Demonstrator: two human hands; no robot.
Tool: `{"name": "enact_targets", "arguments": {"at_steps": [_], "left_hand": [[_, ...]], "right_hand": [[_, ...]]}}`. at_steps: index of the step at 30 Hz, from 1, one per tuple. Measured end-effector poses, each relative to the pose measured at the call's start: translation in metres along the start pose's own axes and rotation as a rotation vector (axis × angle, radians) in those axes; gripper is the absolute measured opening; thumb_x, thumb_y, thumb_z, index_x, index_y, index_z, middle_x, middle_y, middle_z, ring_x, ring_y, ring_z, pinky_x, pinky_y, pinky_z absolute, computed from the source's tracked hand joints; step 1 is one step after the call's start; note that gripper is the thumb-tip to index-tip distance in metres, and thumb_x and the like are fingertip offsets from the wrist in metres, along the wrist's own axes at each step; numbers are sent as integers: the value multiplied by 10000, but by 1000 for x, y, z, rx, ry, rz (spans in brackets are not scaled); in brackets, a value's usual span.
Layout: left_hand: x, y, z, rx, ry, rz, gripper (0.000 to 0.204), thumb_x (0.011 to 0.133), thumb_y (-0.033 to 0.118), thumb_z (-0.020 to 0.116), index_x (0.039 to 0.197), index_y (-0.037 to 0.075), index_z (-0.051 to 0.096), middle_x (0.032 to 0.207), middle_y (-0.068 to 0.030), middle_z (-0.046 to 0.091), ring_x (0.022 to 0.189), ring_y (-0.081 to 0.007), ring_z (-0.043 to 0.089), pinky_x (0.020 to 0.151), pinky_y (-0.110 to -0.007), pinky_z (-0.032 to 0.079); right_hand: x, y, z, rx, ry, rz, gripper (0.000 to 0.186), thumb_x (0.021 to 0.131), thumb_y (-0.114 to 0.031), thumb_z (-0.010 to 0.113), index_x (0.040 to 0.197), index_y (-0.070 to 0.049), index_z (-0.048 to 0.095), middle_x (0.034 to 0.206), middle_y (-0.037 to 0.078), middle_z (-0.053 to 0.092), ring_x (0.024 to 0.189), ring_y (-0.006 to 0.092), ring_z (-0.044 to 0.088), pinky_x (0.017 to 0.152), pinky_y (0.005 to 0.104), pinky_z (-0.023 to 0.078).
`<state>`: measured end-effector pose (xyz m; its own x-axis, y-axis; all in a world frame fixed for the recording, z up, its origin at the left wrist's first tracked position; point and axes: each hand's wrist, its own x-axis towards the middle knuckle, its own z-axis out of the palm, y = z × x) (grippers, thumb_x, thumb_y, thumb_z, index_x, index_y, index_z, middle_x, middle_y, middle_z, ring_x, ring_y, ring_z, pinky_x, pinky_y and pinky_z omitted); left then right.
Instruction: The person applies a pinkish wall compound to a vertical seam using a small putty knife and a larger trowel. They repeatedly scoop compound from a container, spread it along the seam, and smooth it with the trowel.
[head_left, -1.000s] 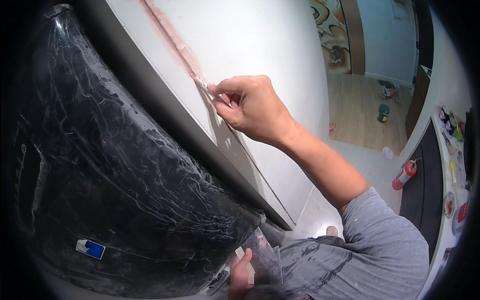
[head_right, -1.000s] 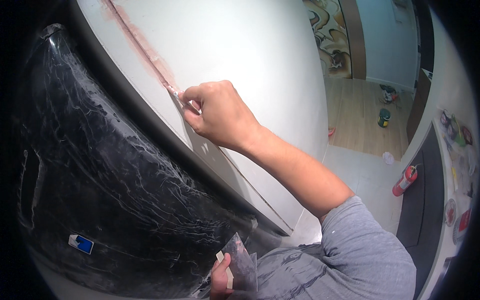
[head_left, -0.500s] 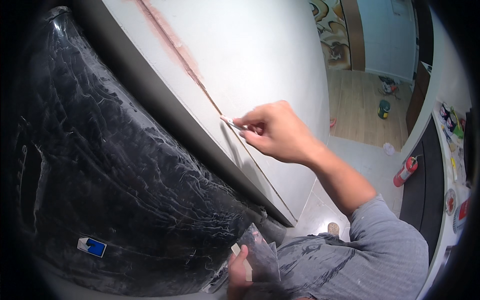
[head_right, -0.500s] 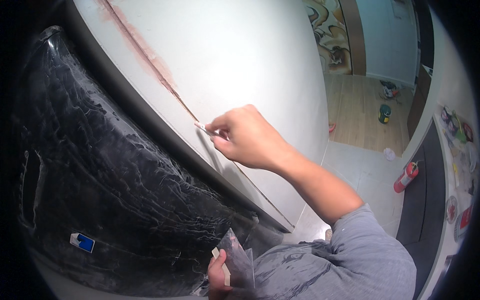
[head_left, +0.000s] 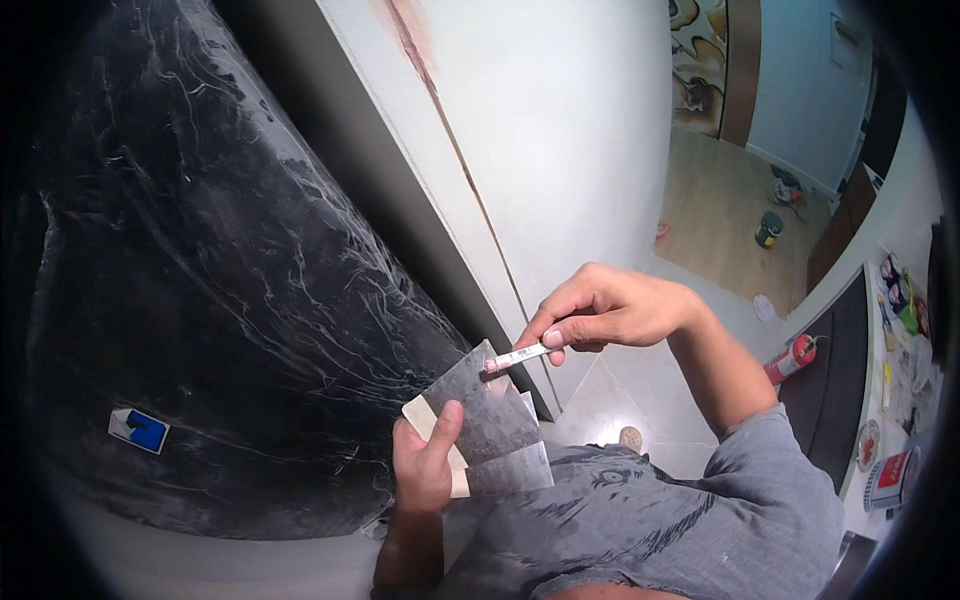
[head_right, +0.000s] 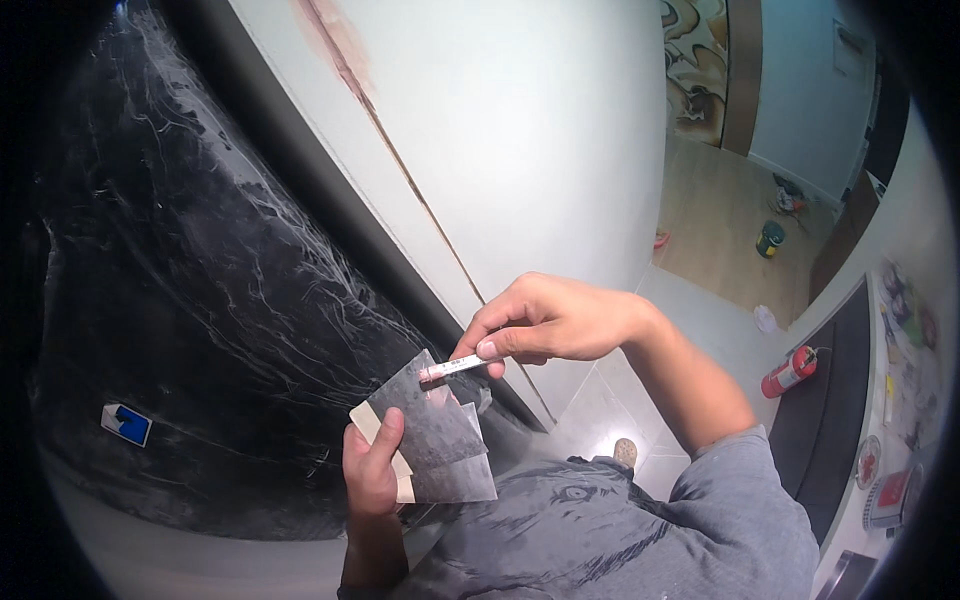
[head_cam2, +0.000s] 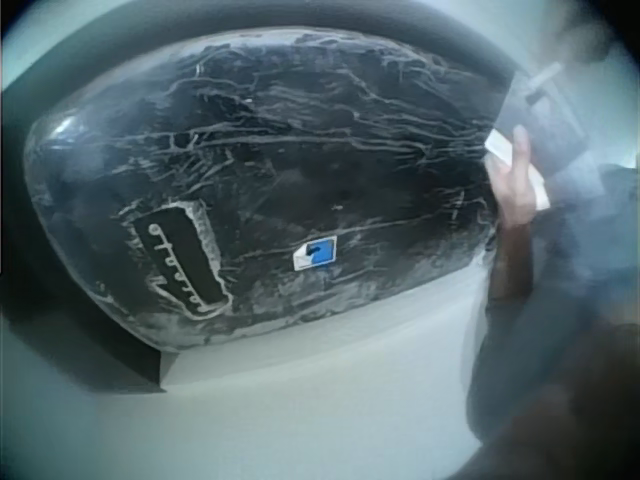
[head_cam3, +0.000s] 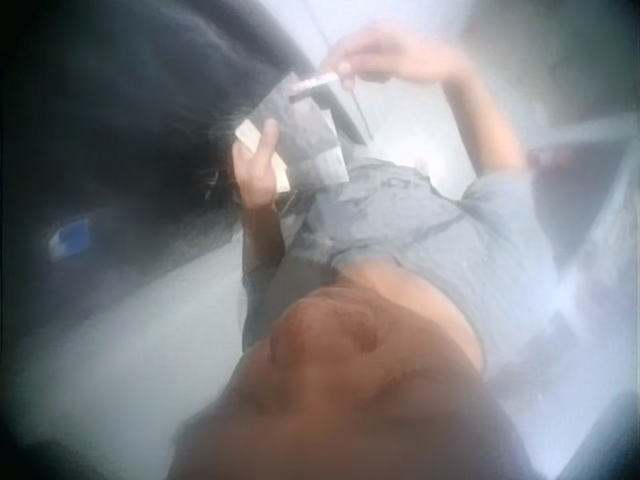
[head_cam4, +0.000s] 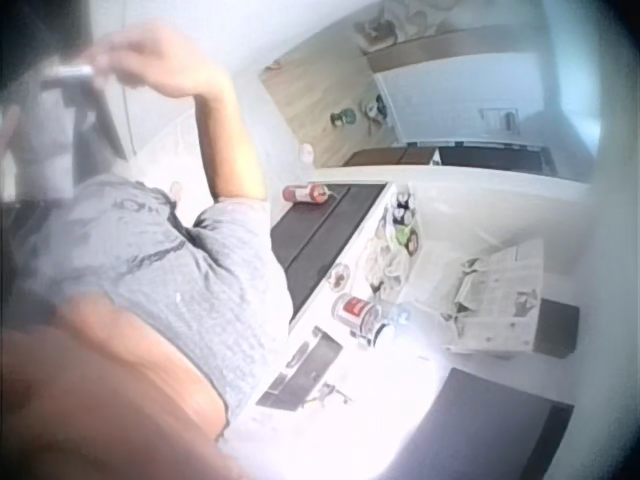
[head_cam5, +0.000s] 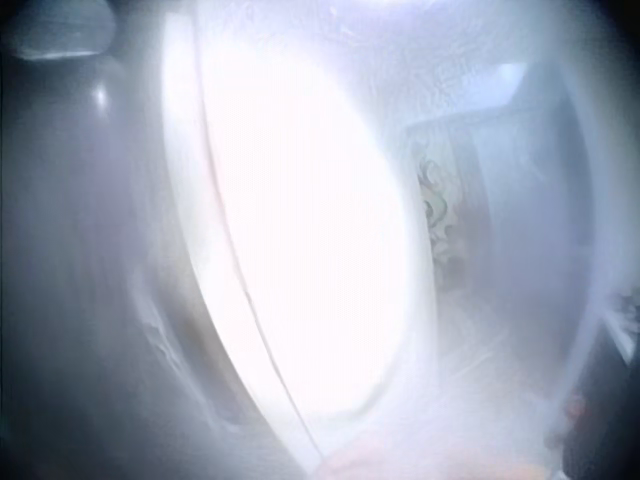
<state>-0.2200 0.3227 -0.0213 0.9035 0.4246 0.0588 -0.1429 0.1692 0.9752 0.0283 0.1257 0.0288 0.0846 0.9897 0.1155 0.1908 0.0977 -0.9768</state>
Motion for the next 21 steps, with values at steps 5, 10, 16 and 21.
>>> {"name": "enact_targets", "arguments": {"at_steps": [5,10,16,21], "left_hand": [[0,5,7,92,-26,-2,338,1101,148,588,1344,-79,651,1194,-120,743,1070,-173,701,966,-349,537],[6,-4,13,-1,-55,-43,320,1111,167,607,1301,-79,682,1128,-72,737,1010,-131,664,919,-321,521],[16,-28,41,-106,-135,-111,336,1115,176,606,1317,-84,672,1172,-98,741,1049,-145,680,937,-336,537],[16,-45,88,-115,-166,-168,345,1115,178,607,1325,-88,668,1186,-102,743,1064,-146,685,943,-336,543]], "right_hand": [[8,-5,1,-264,54,-97,257,1062,-114,664,1274,-21,776,914,58,752,693,118,578,608,294,473],[-9,-18,10,-477,173,-61,244,1000,-35,669,1211,-27,791,996,123,785,891,231,744,800,354,603],[-50,-15,14,-557,374,47,252,945,27,692,1142,-61,822,964,118,761,867,251,757,769,360,609],[-102,2,3,-569,533,-33,253,890,56,737,1073,-86,839,939,81,738,849,229,768,743,362,614]]}}
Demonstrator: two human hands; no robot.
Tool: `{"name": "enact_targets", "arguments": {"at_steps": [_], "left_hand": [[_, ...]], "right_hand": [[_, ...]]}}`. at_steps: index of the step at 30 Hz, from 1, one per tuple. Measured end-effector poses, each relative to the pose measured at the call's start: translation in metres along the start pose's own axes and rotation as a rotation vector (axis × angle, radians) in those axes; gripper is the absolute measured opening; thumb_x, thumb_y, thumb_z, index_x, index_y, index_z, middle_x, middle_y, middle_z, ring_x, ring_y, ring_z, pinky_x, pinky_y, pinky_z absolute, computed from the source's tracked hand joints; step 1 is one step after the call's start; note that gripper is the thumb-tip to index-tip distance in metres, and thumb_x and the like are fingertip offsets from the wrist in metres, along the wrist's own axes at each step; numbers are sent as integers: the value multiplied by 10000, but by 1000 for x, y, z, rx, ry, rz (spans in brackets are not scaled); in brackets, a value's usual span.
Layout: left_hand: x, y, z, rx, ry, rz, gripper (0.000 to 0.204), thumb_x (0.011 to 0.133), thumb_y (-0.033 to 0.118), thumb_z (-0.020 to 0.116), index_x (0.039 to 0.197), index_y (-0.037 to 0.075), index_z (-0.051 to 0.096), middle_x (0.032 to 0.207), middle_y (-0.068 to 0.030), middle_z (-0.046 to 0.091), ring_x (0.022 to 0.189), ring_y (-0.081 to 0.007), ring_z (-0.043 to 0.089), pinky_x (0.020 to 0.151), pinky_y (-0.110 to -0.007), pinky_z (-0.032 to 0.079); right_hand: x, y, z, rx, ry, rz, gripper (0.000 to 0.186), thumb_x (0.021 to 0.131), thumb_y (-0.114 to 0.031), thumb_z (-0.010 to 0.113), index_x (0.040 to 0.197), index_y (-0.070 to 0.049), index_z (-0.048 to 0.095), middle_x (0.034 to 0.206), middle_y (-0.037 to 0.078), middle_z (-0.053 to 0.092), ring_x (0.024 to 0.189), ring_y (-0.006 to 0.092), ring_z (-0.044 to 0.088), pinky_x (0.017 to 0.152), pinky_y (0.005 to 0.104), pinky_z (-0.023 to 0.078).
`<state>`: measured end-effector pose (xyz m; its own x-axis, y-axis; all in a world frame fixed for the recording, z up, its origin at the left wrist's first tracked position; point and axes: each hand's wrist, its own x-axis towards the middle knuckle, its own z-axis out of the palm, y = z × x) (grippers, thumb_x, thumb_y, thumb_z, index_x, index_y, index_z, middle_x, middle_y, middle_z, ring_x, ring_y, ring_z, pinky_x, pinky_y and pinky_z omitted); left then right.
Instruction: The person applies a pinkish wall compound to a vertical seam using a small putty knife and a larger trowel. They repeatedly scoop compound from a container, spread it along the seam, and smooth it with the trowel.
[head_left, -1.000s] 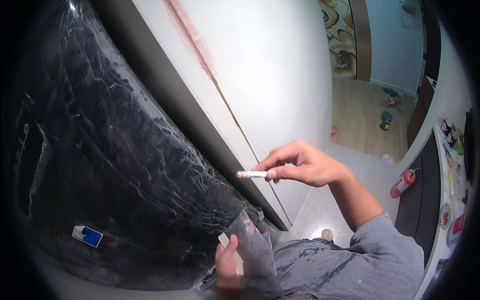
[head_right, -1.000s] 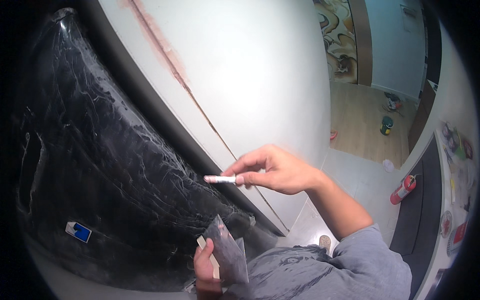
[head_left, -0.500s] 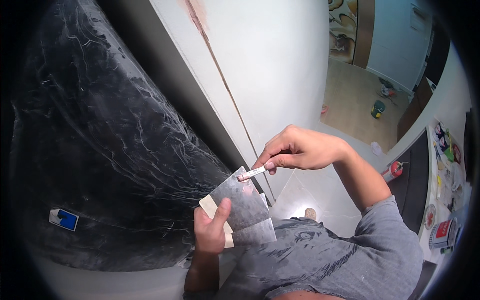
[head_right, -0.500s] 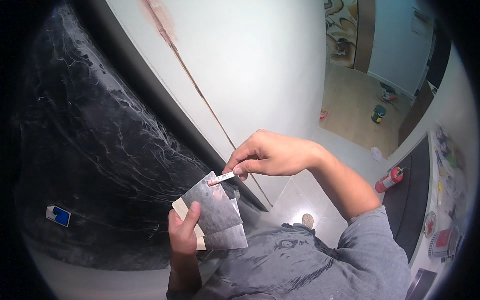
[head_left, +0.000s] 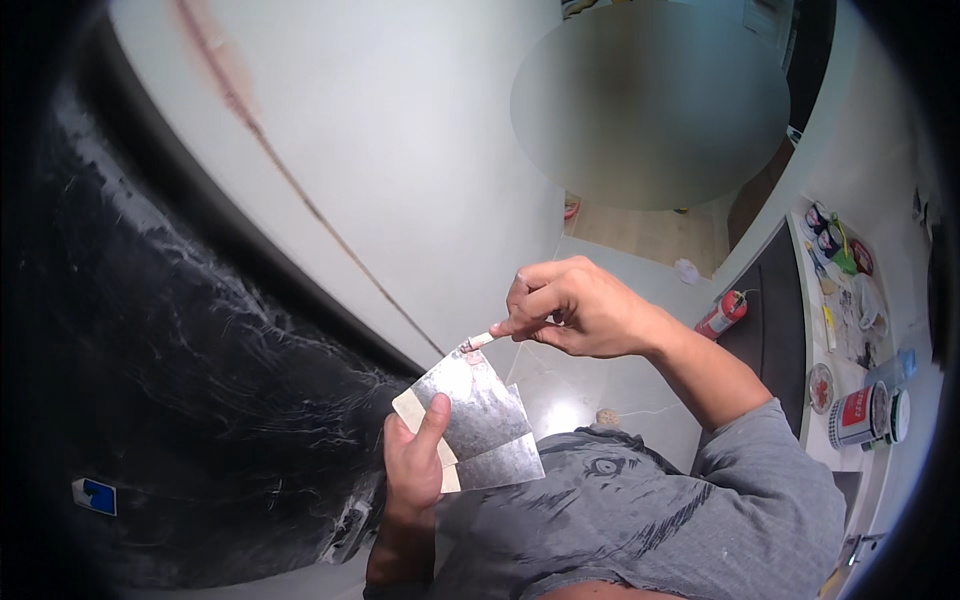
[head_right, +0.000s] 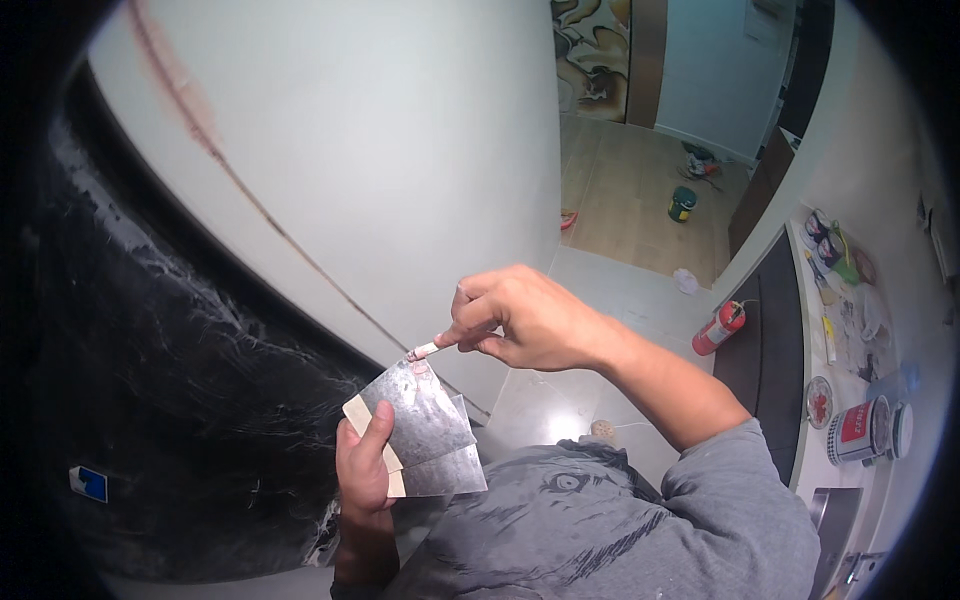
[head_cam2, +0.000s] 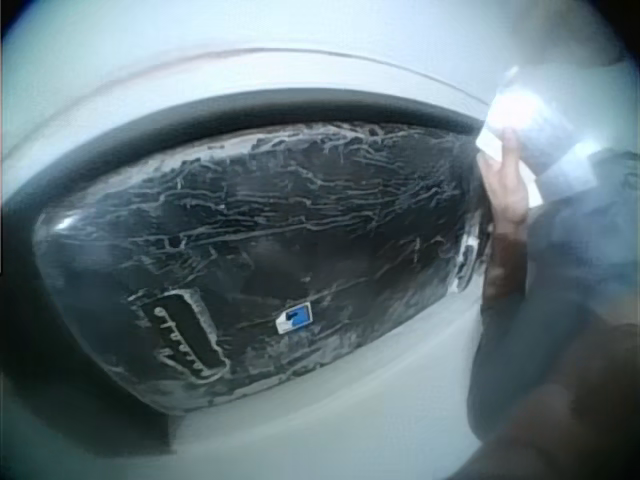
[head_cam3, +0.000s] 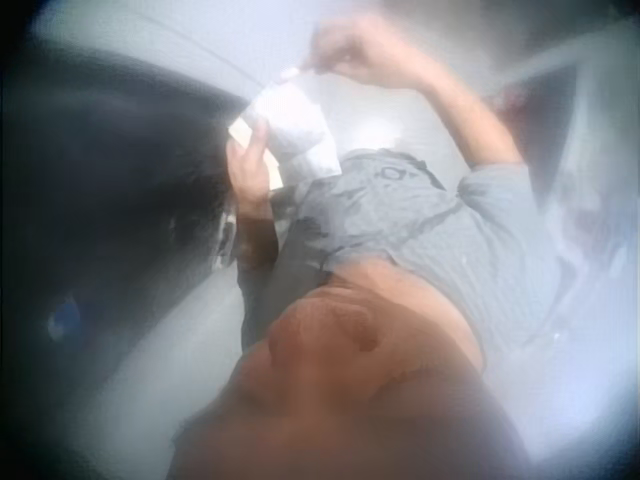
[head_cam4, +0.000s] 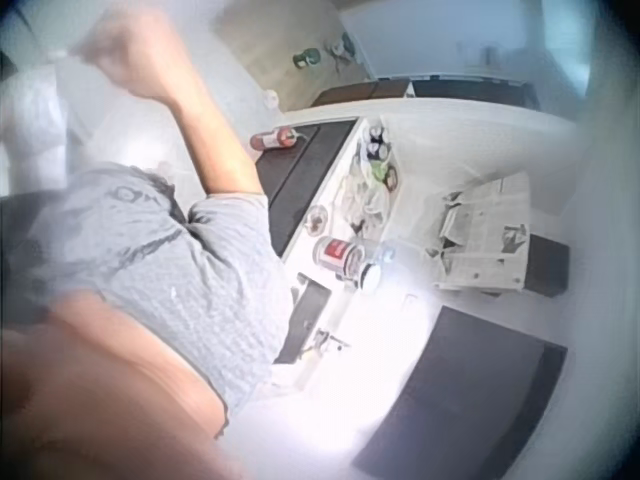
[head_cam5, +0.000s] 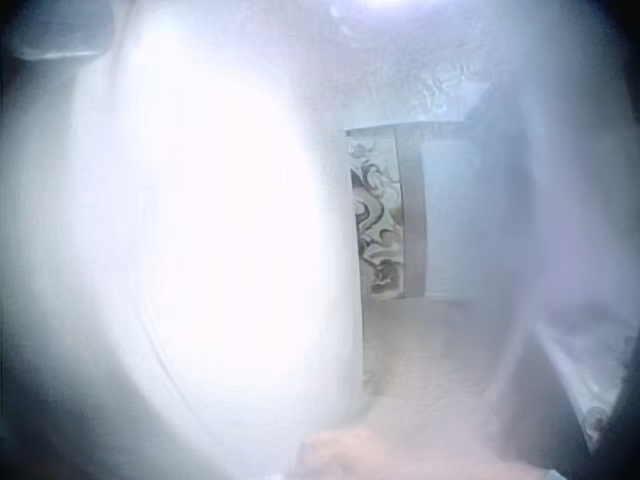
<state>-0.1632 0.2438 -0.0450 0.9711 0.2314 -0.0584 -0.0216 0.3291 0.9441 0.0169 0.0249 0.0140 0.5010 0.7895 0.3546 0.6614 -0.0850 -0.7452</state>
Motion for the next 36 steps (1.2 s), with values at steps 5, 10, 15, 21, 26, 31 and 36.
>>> {"name": "enact_targets", "arguments": {"at_steps": [5,10,15,21,26,31,36], "left_hand": [[17,-26,61,-1,-25,-21,352,1108,196,621,1320,-82,665,1179,-84,741,1060,-136,681,942,-331,536],[35,-68,161,-9,-27,-71,372,1093,223,649,1329,-65,648,1203,-89,728,1076,-163,685,978,-331,523],[62,-108,246,23,8,-161,425,1088,244,654,1369,-72,612,1220,-130,726,1085,-201,711,963,-353,551],[76,-146,312,117,22,-265,468,1114,337,590,1384,-44,595,1200,-151,734,1038,-235,751,880,-370,613],[63,-141,356,320,92,-436,549,1123,300,565,1550,-37,487,1522,-198,562,1394,-339,537,1157,-508,427],[70,-144,378,194,149,-523,580,1098,313,552,1556,-27,448,1510,-207,541,1394,-352,522,1158,-511,410],[67,-150,375,147,24,-424,569,1118,324,533,1559,-16,419,1518,-187,521,1364,-327,521,1129,-488,411]], "right_hand": [[-53,38,-35,-156,146,-39,214,866,38,767,1000,-113,836,936,28,729,836,238,730,730,374,592],[-132,100,-105,-335,329,-8,185,827,46,776,933,-100,813,922,8,715,887,251,690,762,391,562],[-240,161,-201,-14,573,313,179,775,61,807,912,-55,796,909,36,709,888,191,682,759,350,540],[-398,232,-256,-174,864,518,128,853,0,803,975,-41,794,889,60,717,830,158,672,741,317,520],[-557,320,-286,-410,1514,1173,159,917,-128,801,1056,-51,785,861,131,787,806,263,767,754,396,590],[-683,354,-280,-934,1487,1619,196,917,-90,757,1111,-115,776,1081,103,770,1083,343,700,955,508,513],[-714,354,-267,-932,1353,1644,289,931,-95,693,1211,-135,756,1234,59,727,1236,295,622,1048,511,446]]}}
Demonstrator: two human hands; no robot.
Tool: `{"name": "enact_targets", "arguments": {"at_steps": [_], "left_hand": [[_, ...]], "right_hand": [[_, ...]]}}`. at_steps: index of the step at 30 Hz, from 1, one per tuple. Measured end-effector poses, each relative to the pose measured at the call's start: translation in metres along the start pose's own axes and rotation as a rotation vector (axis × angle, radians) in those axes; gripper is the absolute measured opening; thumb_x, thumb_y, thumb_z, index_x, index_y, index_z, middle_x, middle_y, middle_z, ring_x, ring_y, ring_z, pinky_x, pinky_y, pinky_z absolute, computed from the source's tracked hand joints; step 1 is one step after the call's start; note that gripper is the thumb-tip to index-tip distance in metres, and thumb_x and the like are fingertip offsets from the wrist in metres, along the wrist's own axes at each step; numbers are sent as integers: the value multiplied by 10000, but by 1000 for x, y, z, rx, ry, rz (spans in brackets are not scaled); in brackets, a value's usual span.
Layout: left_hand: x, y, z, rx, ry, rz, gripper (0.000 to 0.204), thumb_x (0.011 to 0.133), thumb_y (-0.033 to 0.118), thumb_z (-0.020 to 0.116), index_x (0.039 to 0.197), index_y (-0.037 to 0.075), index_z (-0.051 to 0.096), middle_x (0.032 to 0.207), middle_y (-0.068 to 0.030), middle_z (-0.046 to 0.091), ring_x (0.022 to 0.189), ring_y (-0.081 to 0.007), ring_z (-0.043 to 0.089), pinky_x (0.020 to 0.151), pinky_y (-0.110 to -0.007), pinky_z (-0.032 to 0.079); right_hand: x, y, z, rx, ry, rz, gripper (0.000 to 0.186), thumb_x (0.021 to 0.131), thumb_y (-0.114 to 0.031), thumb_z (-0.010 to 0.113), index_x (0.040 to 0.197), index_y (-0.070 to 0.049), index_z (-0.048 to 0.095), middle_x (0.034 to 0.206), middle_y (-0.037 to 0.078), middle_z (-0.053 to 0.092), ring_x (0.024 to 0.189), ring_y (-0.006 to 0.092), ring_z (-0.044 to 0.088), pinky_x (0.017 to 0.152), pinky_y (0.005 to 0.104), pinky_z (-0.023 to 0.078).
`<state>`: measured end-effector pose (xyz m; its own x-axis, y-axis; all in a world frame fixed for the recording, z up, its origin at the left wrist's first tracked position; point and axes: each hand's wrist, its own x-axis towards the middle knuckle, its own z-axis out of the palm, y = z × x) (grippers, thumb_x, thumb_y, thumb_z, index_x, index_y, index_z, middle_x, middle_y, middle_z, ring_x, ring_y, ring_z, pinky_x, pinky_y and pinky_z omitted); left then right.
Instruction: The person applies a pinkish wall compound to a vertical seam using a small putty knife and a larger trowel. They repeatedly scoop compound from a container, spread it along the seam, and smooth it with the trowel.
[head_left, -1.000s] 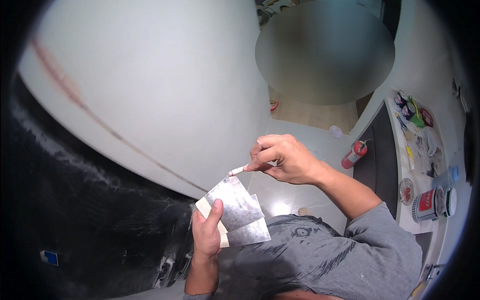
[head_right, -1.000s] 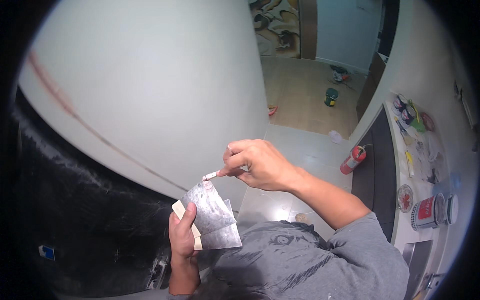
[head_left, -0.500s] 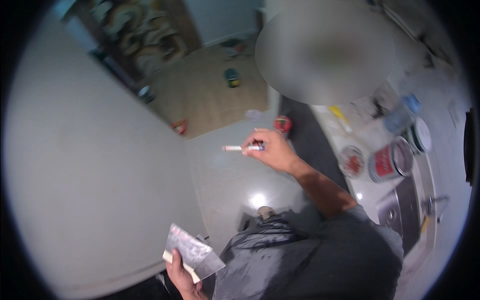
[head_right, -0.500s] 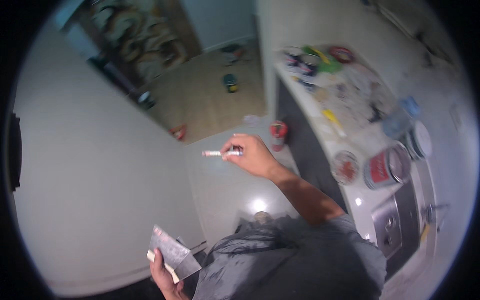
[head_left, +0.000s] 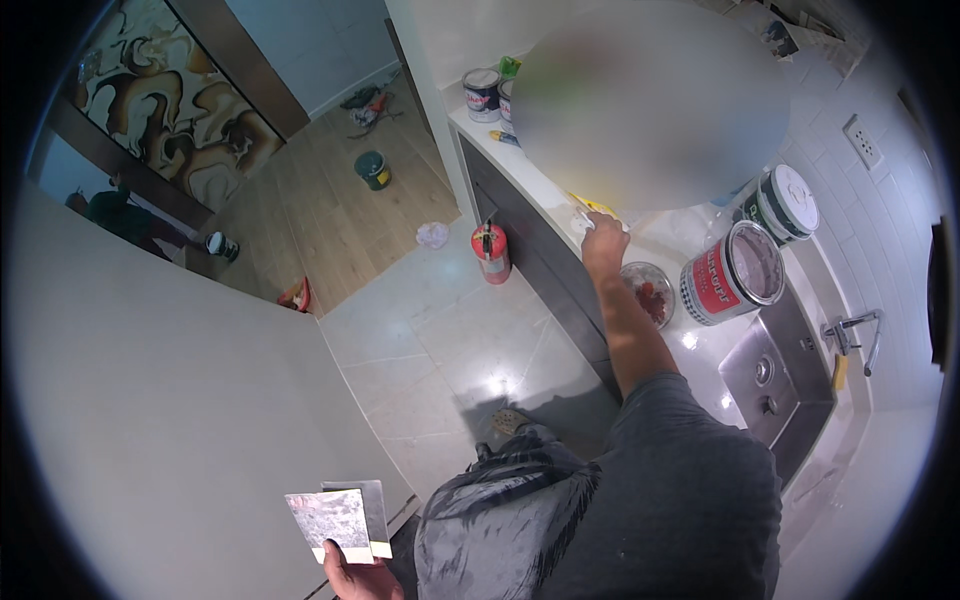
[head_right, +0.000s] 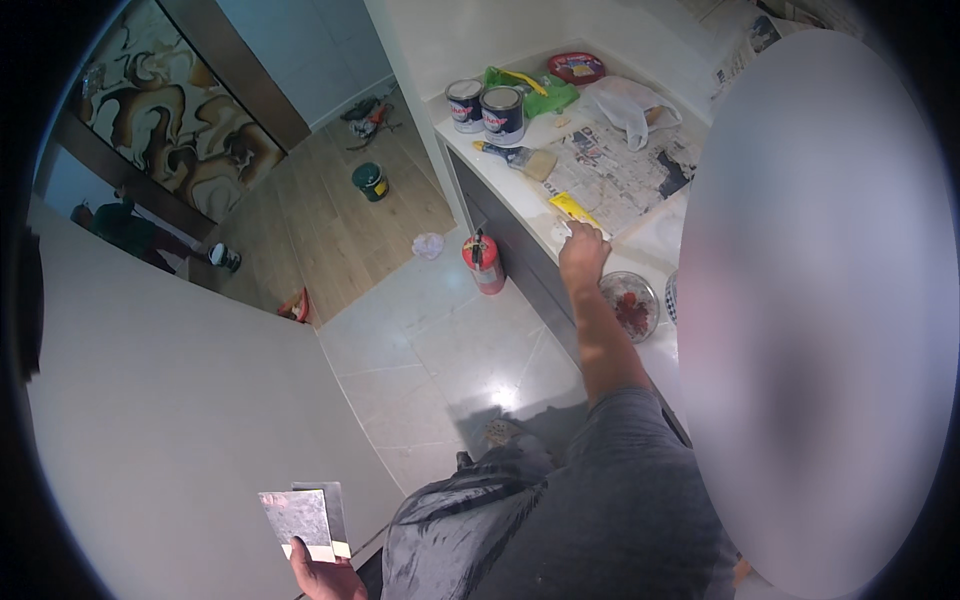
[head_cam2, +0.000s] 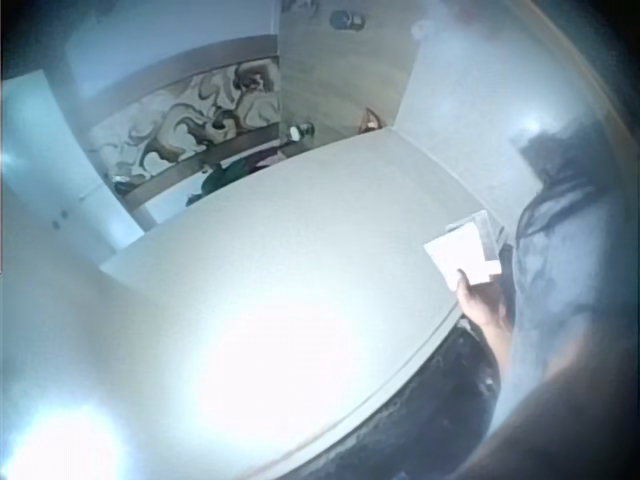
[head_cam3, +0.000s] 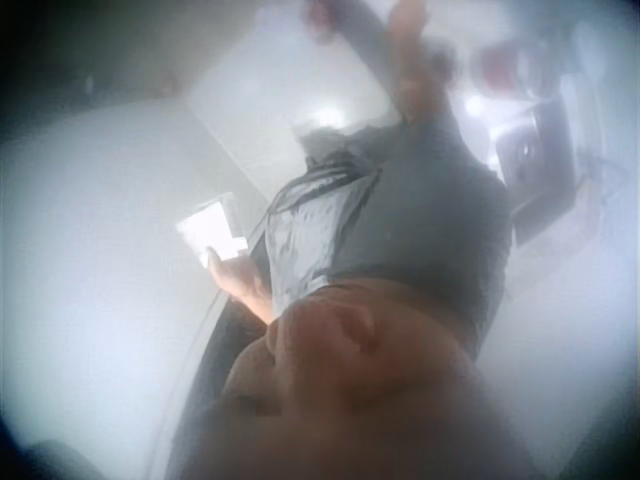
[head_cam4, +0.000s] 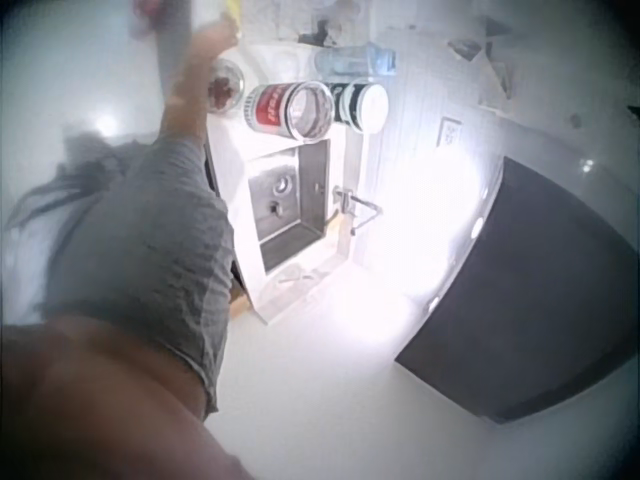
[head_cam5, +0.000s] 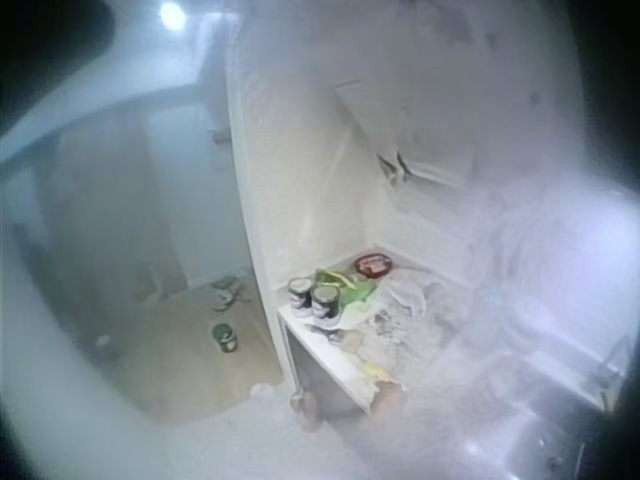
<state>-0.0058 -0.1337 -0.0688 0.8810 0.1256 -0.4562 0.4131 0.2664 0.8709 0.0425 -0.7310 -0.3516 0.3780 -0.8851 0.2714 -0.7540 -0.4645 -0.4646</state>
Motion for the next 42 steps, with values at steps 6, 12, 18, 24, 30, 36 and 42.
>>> {"name": "enact_targets", "arguments": {"at_steps": [6,12,18,24,30,36,42], "left_hand": [[8,-15,-24,-38,-80,61,598,1129,348,522,1575,-30,396,1525,-157,533,1370,-327,507,1182,-552,348],[1,-41,-54,-131,136,278,414,1109,396,568,1375,79,563,1249,-75,698,1033,-220,717,740,-456,634],[-23,-41,-106,-169,18,443,441,1153,340,479,1468,31,490,1305,-141,687,1044,-259,743,775,-448,659],[-64,-21,-205,162,119,501,363,1148,266,526,1100,-40,714,1009,-65,748,929,-123,674,866,-311,515],[-102,-13,-285,-56,112,564,433,1140,253,516,1421,-70,581,1286,-179,720,1163,-282,717,985,-444,599],[-153,-16,-315,-484,228,777,538,1117,248,513,1596,33,401,1521,-187,572,1303,-375,651,848,-572,674],[-164,-38,-354,-570,355,736,508,1084,251,561,1535,42,455,1415,-169,633,1144,-338,702,724,-515,662]], "right_hand": [[-109,-104,-37,634,-400,-150,208,918,-27,714,1119,-41,764,1055,114,780,969,241,721,873,369,574],[-312,-274,-151,1633,-2213,-140,551,1161,-381,505,1600,-49,481,1420,104,615,1115,188,647,941,387,567],[-366,-348,-191,1578,-2401,-152,602,1166,-380,479,1637,-14,402,1434,158,594,1174,222,647,960,408,582],[-466,-422,-219,1202,-2486,-10,382,1142,-237,515,1336,76,618,1106,89,708,957,151,696,866,322,586],[-577,-478,-247,1272,-2337,-167,169,1132,-172,553,1164,-46,662,1068,44,695,895,114,651,801,273,547],[-625,-523,-274,1303,-2379,63,519,1017,-103,731,1481,-75,500,1061,20,653,902,104,609,843,262,508],[-582,-715,-358,1811,-1976,-1086,891,888,-26,832,1641,-89,360,961,10,670,827,102,616,852,269,504]]}}
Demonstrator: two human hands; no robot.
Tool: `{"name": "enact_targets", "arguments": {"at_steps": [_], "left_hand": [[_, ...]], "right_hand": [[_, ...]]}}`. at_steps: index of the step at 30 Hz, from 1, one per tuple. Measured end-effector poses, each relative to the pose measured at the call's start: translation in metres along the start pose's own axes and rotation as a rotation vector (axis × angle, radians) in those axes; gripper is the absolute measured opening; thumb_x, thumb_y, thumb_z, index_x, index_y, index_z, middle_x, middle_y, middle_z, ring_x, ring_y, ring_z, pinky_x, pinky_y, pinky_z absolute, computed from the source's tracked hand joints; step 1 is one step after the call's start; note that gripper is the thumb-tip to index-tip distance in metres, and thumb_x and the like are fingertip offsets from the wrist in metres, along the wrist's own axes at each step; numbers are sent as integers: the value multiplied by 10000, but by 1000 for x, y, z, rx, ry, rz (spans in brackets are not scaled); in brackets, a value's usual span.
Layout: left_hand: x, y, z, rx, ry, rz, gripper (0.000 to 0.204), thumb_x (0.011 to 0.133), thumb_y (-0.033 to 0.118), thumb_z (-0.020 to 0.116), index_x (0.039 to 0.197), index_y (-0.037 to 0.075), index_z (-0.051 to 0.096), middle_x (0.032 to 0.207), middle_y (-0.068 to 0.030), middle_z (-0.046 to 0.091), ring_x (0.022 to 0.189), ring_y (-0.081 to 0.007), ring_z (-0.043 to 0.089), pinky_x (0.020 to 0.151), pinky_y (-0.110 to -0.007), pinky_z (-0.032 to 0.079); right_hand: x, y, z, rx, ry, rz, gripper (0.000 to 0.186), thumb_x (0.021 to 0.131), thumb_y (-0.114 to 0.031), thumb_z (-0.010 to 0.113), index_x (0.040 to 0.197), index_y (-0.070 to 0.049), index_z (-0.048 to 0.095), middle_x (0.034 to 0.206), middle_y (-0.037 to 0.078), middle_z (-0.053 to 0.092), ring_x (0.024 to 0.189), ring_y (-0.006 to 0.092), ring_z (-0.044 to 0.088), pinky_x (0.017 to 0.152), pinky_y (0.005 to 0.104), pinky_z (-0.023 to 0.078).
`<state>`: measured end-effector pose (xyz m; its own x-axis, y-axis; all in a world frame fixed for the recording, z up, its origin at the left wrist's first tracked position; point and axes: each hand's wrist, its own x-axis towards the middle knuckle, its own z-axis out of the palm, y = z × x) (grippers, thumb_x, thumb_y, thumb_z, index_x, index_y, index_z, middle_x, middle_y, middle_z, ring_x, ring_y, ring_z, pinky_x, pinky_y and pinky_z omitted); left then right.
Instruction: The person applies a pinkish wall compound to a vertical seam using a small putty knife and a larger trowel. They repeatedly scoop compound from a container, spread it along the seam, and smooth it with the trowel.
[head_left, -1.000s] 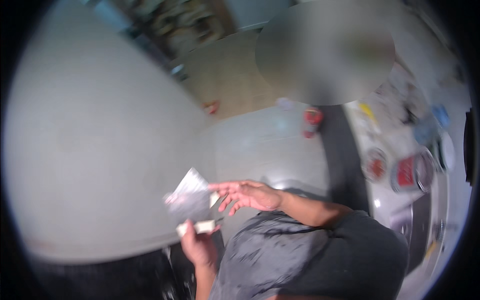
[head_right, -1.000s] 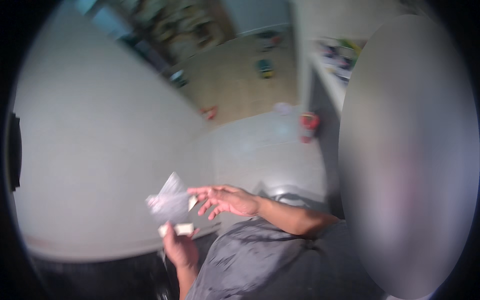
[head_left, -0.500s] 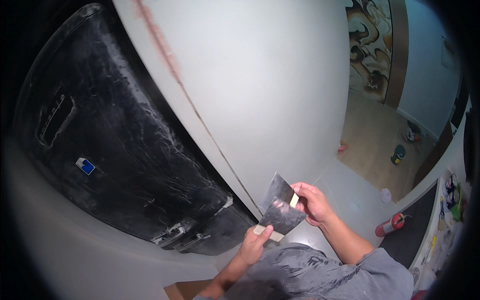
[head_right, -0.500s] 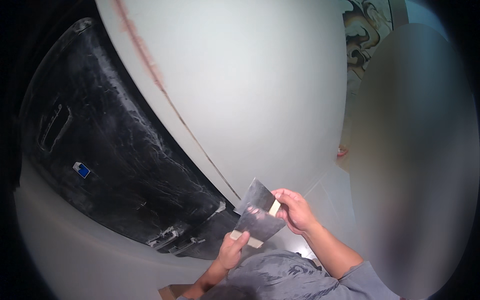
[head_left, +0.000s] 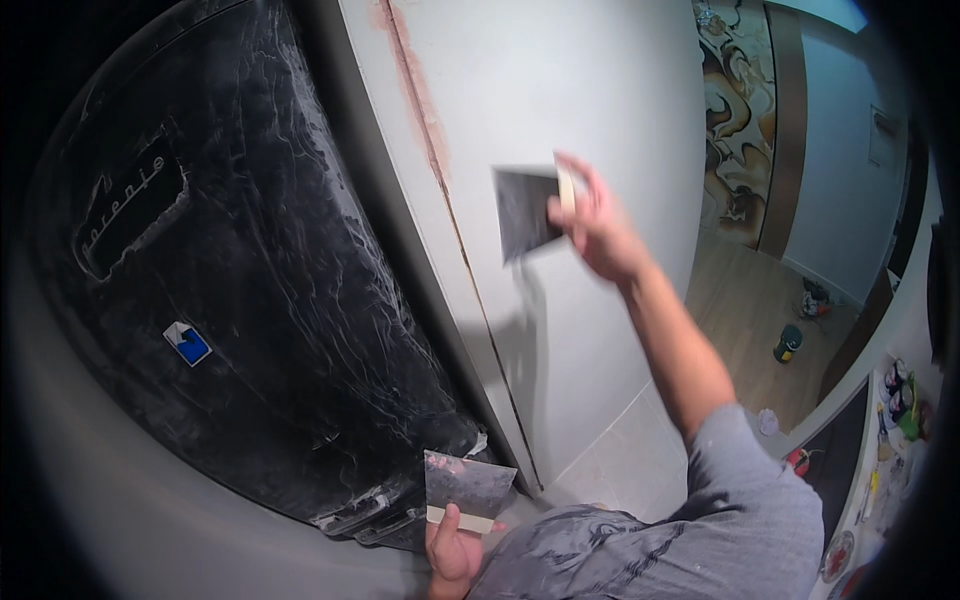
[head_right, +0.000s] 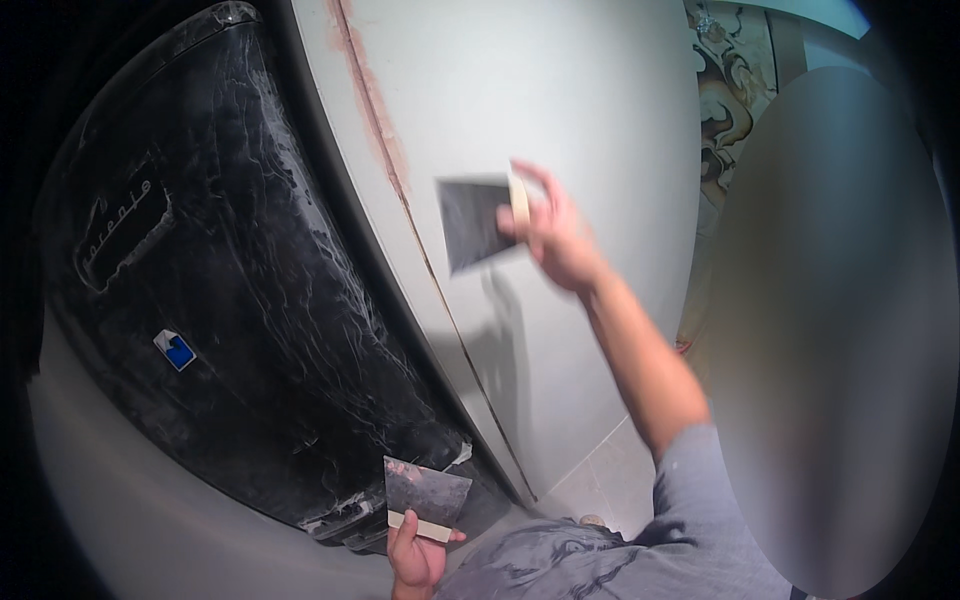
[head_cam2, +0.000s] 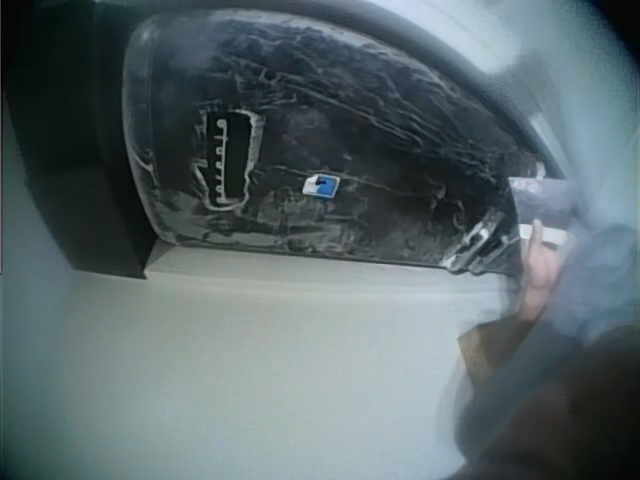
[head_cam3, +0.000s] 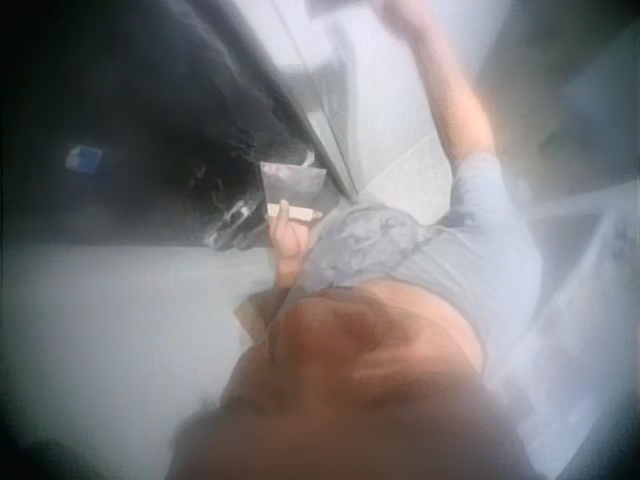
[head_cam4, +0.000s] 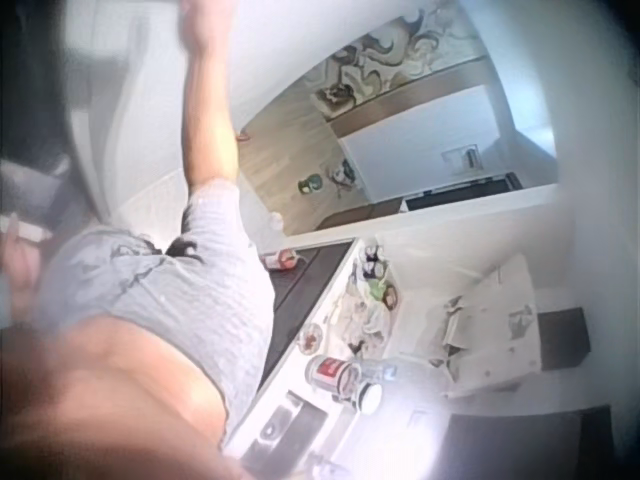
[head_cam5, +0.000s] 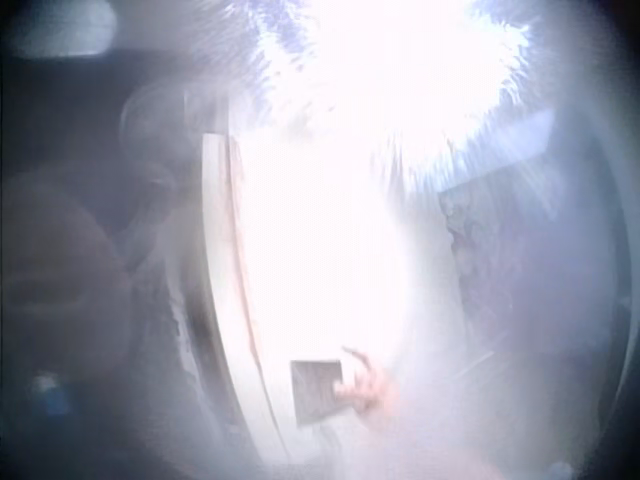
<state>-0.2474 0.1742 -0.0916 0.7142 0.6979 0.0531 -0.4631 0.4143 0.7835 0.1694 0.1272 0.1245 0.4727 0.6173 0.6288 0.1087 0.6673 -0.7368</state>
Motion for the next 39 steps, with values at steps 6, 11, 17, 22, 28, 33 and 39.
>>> {"name": "enact_targets", "arguments": {"at_steps": [6,11,17,22,28,33,39], "left_hand": [[-3,-19,-31,23,-1,-32,496,1062,190,579,1512,8,481,1364,-192,653,1115,-359,707,710,-505,646],[5,-21,-32,-13,60,10,487,1052,123,558,1516,7,469,1369,-200,640,1097,-367,708,699,-507,637],[21,-10,-4,-11,72,-1,476,1055,94,545,1517,6,469,1375,-189,642,1076,-345,707,707,-494,631],[49,7,31,94,59,59,494,1067,204,612,1513,45,471,1268,-141,689,950,-276,714,653,-388,588],[92,35,77,35,-60,103,502,1084,303,644,1510,79,500,1240,-87,702,970,-210,711,679,-294,557],[104,35,106,-1,-41,23,381,1094,358,647,1391,124,604,1180,-33,726,974,-134,707,714,-259,552],[102,30,100,37,-116,17,352,1108,234,622,1396,34,585,1180,-100,734,951,-181,751,685,-317,632]], "right_hand": [[202,-83,4,-467,-264,-488,446,963,-200,840,1332,0,689,1196,90,754,1158,181,695,1026,346,535],[240,-75,38,-401,-539,-422,705,1009,-220,784,1611,-44,463,1548,186,595,1381,308,599,1155,421,508],[170,-41,45,-863,-491,-491,398,923,-29,776,1310,1,690,1173,106,793,1077,184,732,992,375,578],[75,-6,11,-716,-566,-163,292,923,-47,800,1183,-17,670,1102,69,747,1000,157,697,905,363,576],[-92,32,53,103,-71,22,299,1014,-55,662,1188,-53,419,1233,180,654,1171,245,687,907,376,613],[-153,70,88,-130,-89,-439,582,974,159,541,1491,-39,363,1403,253,578,1227,303,655,943,410,599],[-152,56,58,-765,-441,30,639,871,127,526,1483,-50,566,1319,179,666,1189,282,675,931,373,592]]}}
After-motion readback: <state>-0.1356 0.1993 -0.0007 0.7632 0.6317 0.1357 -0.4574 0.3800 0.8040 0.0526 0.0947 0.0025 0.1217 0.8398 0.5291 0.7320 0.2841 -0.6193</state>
